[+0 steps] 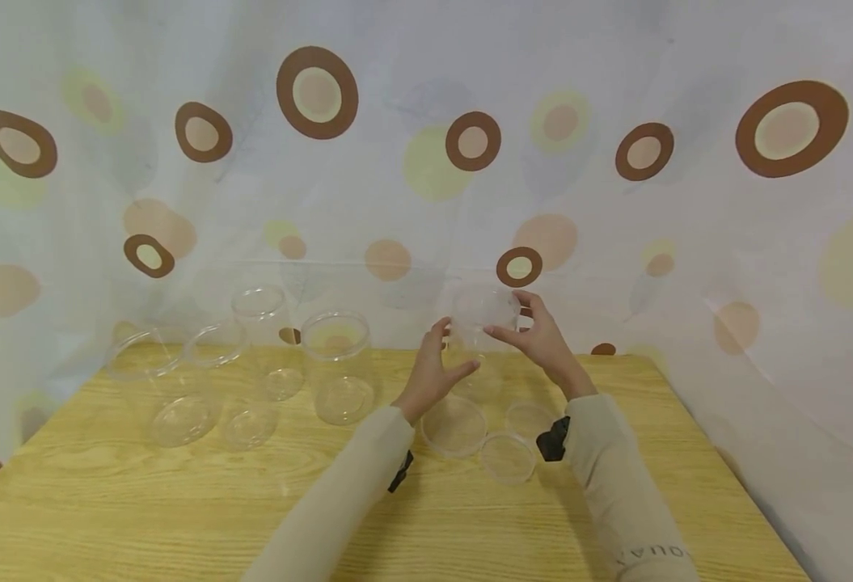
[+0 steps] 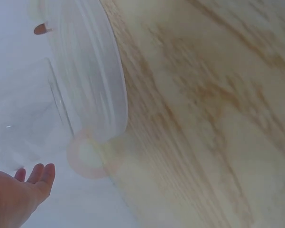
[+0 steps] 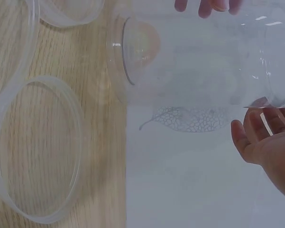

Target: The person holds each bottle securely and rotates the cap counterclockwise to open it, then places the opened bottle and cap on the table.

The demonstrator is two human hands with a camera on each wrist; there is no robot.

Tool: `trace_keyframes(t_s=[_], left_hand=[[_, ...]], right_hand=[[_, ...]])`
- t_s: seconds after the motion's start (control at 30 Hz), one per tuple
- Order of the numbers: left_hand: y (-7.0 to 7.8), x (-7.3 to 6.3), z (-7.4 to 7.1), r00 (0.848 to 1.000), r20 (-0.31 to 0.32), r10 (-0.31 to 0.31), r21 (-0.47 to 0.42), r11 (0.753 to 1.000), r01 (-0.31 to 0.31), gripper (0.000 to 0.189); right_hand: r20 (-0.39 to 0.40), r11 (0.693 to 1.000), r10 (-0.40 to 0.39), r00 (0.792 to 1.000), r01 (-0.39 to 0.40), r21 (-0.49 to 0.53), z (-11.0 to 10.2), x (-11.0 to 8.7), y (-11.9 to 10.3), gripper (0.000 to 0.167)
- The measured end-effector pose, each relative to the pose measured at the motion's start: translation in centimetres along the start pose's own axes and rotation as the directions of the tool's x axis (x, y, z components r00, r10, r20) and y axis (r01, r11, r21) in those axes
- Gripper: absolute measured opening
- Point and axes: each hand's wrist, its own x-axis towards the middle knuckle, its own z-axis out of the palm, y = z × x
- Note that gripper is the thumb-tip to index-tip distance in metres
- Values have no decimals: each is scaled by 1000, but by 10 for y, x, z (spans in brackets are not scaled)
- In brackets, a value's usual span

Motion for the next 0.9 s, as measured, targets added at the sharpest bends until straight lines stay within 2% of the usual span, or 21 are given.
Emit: trace_keyframes(t_s=[0.1,0.33,0.63,0.9], left_hand=[[1,-1,-4,999,-8,39,-10,999,-39,82],[6,-5,-16,998,13,64,-27,998,-64,87],[6,-13,-28,995,30,91,-85,992,-88,93],[5,-22,-42,993,68,96,-157,984,-84,96]], right_hand=[[11,1000,1,1000,-1,27,0,-2,-6,87],[52,997,18,998,-22,70,2,-9,-21,85],[63,993,-38,997,31,118,10,-19,-26,81],[94,982,-79,992,62,177,20,-23,-34,75]])
